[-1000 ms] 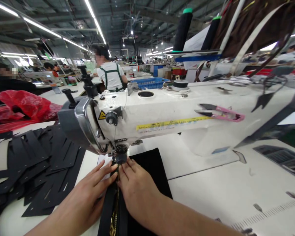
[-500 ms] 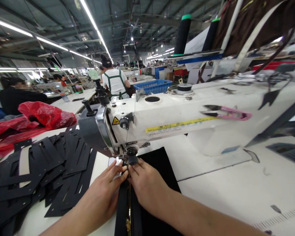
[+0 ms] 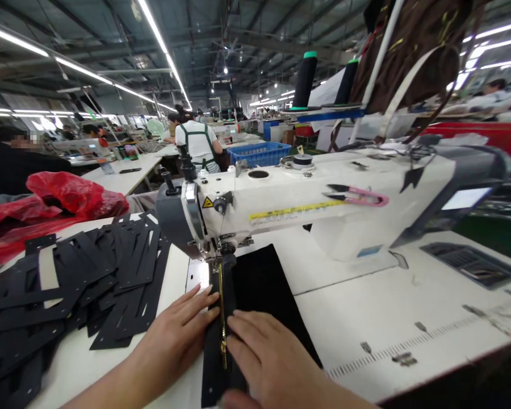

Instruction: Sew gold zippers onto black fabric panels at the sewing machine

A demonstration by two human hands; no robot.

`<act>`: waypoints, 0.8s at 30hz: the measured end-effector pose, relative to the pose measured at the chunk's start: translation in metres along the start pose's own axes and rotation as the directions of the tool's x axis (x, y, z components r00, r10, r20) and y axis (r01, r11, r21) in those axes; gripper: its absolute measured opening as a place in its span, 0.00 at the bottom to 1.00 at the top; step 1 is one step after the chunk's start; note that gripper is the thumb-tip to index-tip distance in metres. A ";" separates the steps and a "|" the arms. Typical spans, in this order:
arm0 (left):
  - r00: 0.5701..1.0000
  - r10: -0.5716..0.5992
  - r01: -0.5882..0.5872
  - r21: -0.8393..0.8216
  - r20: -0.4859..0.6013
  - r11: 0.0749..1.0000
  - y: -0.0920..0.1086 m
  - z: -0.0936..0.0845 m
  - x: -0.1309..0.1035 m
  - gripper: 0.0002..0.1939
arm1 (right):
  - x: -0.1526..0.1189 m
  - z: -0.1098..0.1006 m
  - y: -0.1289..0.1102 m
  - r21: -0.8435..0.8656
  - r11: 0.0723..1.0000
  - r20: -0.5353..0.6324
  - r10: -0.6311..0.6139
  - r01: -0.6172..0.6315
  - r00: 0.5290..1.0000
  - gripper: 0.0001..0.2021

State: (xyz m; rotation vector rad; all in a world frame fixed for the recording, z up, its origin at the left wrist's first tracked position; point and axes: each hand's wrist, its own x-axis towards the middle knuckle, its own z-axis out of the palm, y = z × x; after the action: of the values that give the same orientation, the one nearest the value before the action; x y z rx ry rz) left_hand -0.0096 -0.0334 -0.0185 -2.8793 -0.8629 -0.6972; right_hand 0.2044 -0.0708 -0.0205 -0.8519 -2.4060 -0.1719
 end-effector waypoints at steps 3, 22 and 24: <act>0.999 0.028 -0.029 -0.034 -0.026 0.999 0.008 -0.003 -0.006 0.13 | -0.012 0.000 -0.016 -0.095 0.991 0.004 -0.100 0.100 0.995 0.22; 0.999 -0.032 0.032 -0.044 0.014 0.998 0.020 -0.013 -0.008 0.14 | -0.015 0.005 -0.026 -0.166 0.981 -0.133 -0.124 0.101 0.983 0.18; 0.998 0.039 -0.037 0.055 -0.039 0.998 0.017 -0.008 -0.006 0.13 | -0.015 0.006 -0.026 -0.169 0.980 -0.139 -0.126 0.102 0.982 0.18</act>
State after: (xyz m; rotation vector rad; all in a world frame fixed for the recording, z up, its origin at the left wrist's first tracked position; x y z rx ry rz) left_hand -0.0082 -0.0520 -0.0121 -2.8157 -0.8072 -0.7141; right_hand 0.1952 -0.0975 -0.0326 -0.7431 -2.3239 -0.4644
